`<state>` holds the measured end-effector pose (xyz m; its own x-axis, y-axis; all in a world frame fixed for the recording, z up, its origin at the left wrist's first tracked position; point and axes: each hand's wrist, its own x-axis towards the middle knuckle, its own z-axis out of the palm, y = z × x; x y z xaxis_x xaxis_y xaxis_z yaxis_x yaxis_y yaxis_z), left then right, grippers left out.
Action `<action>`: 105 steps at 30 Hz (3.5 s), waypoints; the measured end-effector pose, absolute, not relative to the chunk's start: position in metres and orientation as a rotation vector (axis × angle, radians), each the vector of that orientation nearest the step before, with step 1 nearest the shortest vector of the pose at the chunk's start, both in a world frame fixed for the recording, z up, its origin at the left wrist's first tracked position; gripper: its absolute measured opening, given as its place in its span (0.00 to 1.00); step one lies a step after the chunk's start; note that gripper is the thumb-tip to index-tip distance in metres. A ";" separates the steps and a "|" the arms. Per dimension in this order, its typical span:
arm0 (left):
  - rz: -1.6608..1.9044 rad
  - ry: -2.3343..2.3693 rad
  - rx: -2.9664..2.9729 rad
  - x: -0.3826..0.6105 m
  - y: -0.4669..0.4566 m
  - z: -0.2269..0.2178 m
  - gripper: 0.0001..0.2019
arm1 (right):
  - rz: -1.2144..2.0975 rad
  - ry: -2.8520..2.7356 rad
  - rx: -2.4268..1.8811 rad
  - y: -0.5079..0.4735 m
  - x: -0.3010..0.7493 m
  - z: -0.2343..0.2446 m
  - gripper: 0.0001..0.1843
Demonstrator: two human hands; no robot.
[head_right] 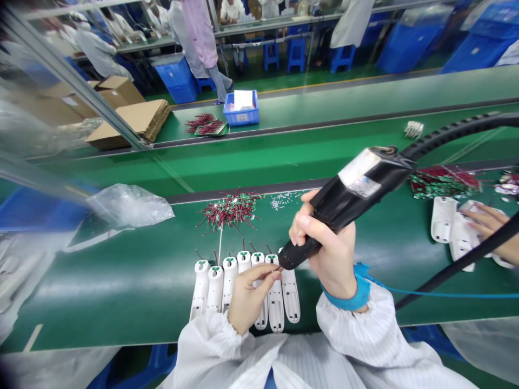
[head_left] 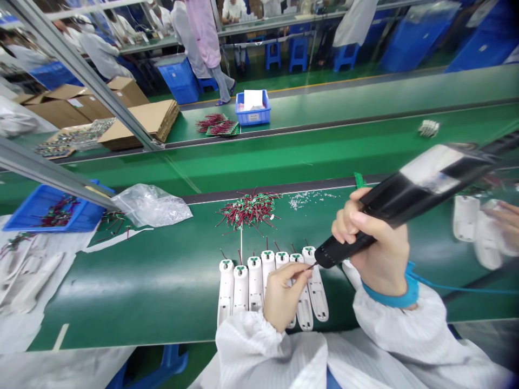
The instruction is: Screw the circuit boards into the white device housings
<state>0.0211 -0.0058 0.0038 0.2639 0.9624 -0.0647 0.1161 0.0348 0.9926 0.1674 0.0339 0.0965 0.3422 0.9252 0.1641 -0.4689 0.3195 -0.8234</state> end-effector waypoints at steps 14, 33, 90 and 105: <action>0.961 1.111 1.282 0.018 -0.004 -0.001 0.07 | 0.948 -0.670 -0.778 0.032 0.167 0.096 0.11; 0.913 1.094 1.567 0.014 -0.006 -0.005 0.07 | 0.978 -0.708 -0.750 0.030 0.164 0.099 0.11; 0.769 1.246 1.036 0.014 -0.012 -0.016 0.06 | 1.105 -0.877 -0.813 0.045 0.153 0.073 0.13; 0.809 1.274 1.095 0.016 -0.008 -0.007 0.06 | 1.147 -0.856 -0.811 0.035 0.148 0.082 0.13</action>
